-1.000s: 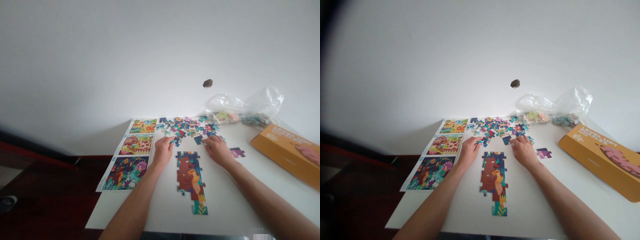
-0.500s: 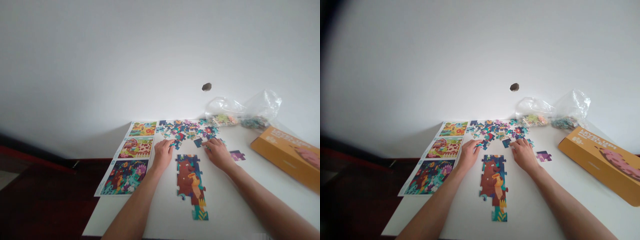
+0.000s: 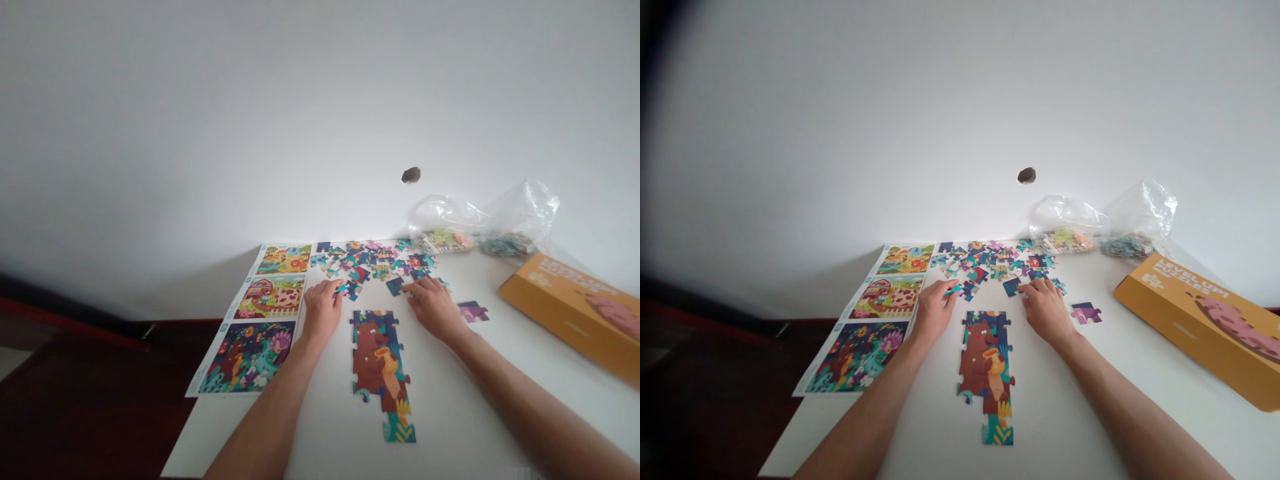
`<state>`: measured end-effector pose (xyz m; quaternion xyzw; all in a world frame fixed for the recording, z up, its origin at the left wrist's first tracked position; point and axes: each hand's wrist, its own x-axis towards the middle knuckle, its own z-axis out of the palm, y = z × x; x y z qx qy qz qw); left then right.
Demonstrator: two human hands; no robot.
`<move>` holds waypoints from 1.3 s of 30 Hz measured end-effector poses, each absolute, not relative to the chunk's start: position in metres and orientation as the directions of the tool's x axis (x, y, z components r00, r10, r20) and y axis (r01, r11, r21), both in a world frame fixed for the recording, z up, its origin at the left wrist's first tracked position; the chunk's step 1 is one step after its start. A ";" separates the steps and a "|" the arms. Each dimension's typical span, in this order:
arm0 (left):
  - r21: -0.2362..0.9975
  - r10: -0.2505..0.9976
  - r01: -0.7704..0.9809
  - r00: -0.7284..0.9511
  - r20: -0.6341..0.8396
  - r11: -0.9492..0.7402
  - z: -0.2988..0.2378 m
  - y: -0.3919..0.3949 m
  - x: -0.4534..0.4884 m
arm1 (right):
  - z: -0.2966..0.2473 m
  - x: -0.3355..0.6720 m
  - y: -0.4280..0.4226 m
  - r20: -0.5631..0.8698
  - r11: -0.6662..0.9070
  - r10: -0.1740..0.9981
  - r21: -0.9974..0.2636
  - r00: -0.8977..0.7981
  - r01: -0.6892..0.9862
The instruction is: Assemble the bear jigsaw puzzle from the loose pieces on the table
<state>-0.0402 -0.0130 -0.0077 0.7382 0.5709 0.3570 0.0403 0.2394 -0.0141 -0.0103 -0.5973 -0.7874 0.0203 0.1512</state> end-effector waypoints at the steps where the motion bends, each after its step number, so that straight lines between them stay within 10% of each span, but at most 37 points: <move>1: 0.470 0.862 0.805 0.098 0.497 -0.363 -0.007 -0.013 -0.040 | -0.010 0.239 -0.014 0.209 0.281 0.948 -0.212 -0.238 0.936; 30: 0.457 0.800 0.784 0.082 0.594 -0.420 -0.007 -0.013 -0.041 | -0.005 0.236 -0.016 0.301 0.336 0.920 -0.268 -0.253 0.903; 39: 0.494 0.697 0.549 0.250 0.672 -0.674 -0.001 -0.022 -0.027 | 0.009 0.214 -0.032 0.439 0.600 0.798 -0.511 -0.413 0.615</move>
